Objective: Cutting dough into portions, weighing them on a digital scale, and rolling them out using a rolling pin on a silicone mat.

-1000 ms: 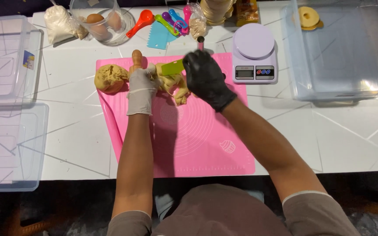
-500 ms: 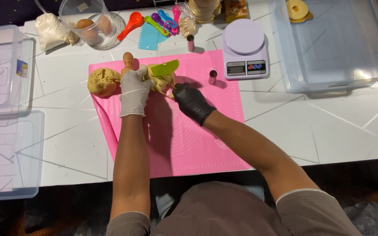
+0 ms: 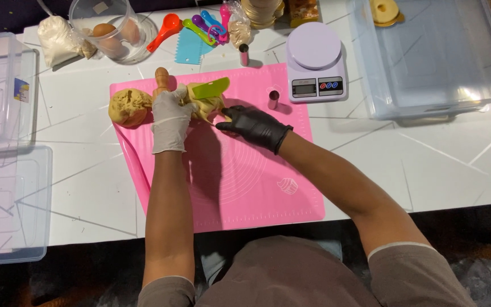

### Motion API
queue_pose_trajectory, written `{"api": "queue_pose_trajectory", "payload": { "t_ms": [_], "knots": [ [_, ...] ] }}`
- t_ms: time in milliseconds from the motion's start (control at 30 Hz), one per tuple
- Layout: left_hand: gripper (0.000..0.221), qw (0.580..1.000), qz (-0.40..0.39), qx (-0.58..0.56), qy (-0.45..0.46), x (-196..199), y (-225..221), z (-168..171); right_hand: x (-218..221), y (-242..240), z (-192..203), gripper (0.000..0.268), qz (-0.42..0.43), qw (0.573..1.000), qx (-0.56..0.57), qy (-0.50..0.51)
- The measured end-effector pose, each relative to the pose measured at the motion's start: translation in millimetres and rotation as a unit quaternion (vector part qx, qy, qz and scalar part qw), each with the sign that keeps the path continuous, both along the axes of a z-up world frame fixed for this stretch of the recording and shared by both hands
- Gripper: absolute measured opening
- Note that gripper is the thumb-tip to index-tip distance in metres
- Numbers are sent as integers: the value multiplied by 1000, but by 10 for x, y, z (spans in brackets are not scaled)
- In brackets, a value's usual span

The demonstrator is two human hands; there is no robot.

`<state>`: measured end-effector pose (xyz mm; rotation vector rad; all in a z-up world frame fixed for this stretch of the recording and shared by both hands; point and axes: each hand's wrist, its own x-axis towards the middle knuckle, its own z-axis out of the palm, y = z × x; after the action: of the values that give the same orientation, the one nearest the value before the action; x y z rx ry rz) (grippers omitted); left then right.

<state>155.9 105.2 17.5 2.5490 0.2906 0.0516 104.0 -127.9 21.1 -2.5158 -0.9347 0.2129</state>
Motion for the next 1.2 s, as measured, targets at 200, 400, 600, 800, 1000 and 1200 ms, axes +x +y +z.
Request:
{"api": "queue_pose_trajectory", "payload": {
  "t_ms": [200,400,600,800,1000,1200],
  "knots": [
    [49,1000,3,25,3,11,4,-21,31,27,-322,10,41,956,-51,-286],
    [49,1000,-13,19,14,-74,-79,167,-544,-346,-414,17,46,988,134,-65],
    [37,1000,-8,-17,10,-152,-64,-13,-490,-1032,602,42,-69,952,280,-100],
    [41,974,-94,22,-204,-662,-326,-11,684,-1806,678,12,-229,936,147,-223],
    [33,970,-115,19,-215,-1278,-711,330,1208,-2081,299,13,-217,918,165,-288],
    [42,954,-138,10,-266,-1423,-731,-99,669,-1930,800,32,-250,955,154,-44]
  ]
}}
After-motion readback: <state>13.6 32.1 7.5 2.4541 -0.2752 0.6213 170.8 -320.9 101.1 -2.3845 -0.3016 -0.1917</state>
